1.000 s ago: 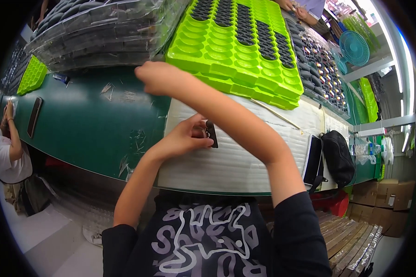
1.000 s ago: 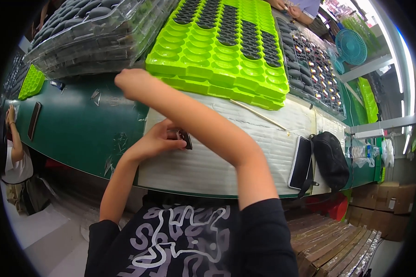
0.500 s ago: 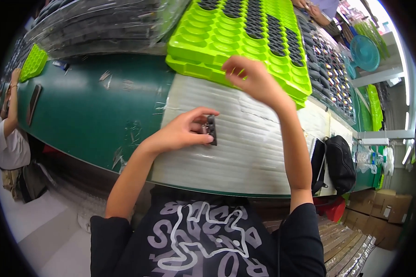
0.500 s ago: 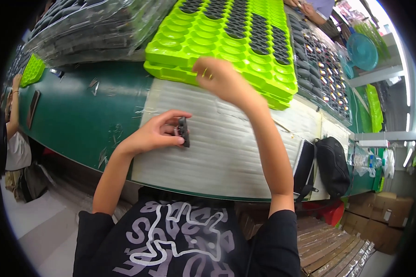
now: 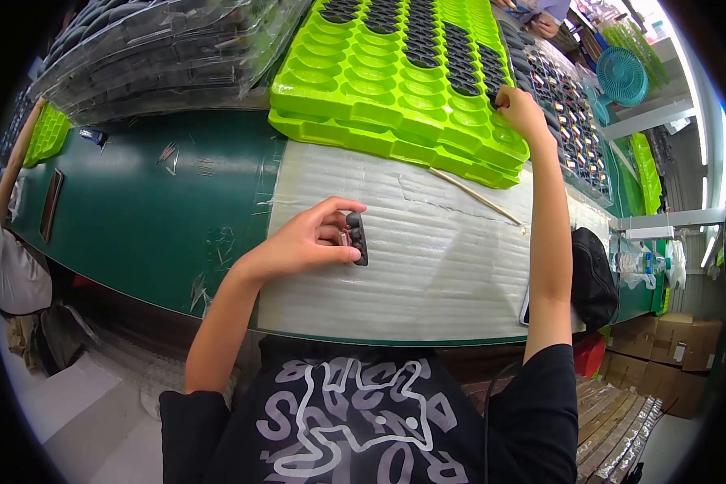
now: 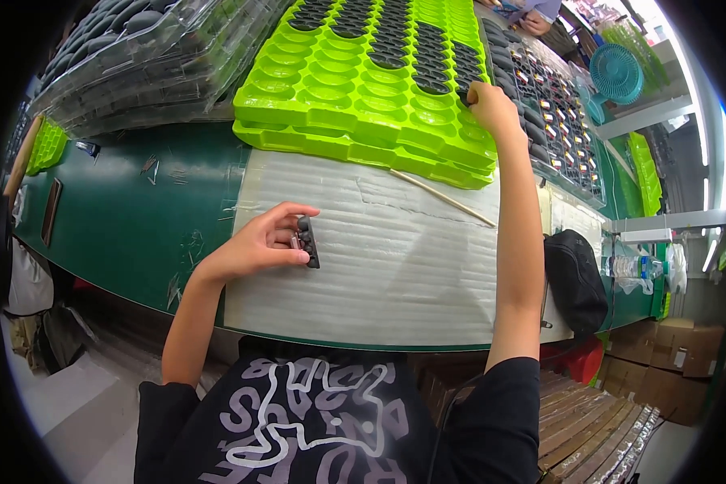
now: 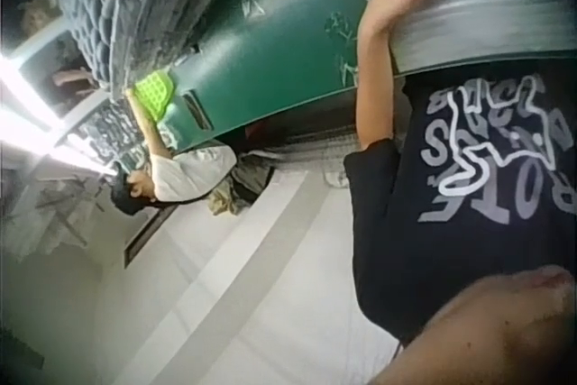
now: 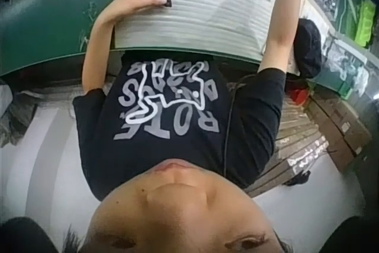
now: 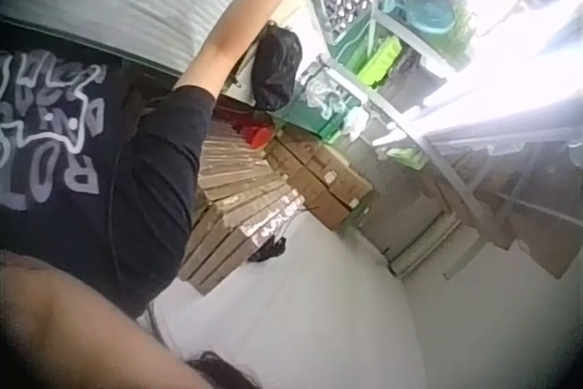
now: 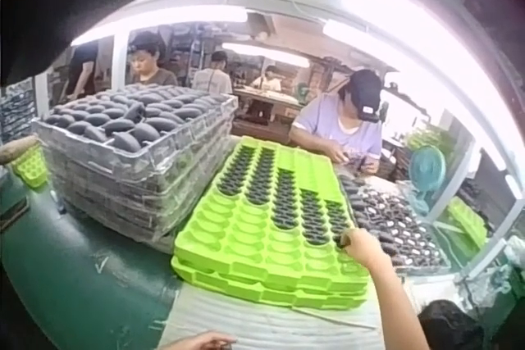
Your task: The person assembles electronic components by fitting internal parts and battery units into plastic shells, using a wooden stick to align the components within the shells.
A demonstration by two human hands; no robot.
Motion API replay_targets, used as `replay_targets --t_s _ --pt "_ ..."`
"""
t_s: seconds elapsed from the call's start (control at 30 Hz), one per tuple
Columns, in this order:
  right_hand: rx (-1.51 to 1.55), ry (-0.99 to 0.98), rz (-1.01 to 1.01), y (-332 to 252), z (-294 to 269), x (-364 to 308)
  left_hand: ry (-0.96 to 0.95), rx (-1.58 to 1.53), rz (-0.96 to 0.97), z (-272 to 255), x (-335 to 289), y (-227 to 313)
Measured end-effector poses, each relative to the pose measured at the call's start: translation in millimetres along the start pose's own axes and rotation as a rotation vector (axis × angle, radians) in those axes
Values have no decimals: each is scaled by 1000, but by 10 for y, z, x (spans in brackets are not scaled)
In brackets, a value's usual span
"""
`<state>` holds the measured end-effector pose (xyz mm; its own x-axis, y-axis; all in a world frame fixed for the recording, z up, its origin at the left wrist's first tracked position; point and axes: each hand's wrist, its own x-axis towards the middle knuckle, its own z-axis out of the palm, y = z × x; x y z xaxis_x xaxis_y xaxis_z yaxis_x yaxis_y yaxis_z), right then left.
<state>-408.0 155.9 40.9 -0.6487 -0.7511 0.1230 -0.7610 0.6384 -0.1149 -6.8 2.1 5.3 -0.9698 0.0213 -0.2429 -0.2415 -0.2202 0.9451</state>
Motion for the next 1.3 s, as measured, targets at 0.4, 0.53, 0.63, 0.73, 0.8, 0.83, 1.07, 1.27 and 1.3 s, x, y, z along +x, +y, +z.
replay_targets --t_s 0.4,0.53,0.63,0.73,0.8,0.83,1.07,1.27,1.3 --pt "475 279 -178 -159 -221 -549 159 -165 24 127 53 47" --pt "698 223 -178 -553 -374 -935 127 -154 23 227 111 85" --pt "803 102 -266 -917 -412 -1307 92 -212 3 391 238 154" --pt "855 58 -349 -1172 -295 -1558 56 -344 -34 517 421 204" --pt "959 90 -369 -1281 -140 -1652 6 -384 -56 538 530 177" --pt "947 72 -372 -1326 -131 -1695 12 -451 -49 563 563 186" --pt "995 104 -359 -1400 49 -1810 100 -228 87 589 653 56" --pt "1037 187 -303 -1425 122 -1795 145 -309 74 566 624 23" --pt "1056 251 -249 -1441 134 -1801 149 -307 69 558 620 20"
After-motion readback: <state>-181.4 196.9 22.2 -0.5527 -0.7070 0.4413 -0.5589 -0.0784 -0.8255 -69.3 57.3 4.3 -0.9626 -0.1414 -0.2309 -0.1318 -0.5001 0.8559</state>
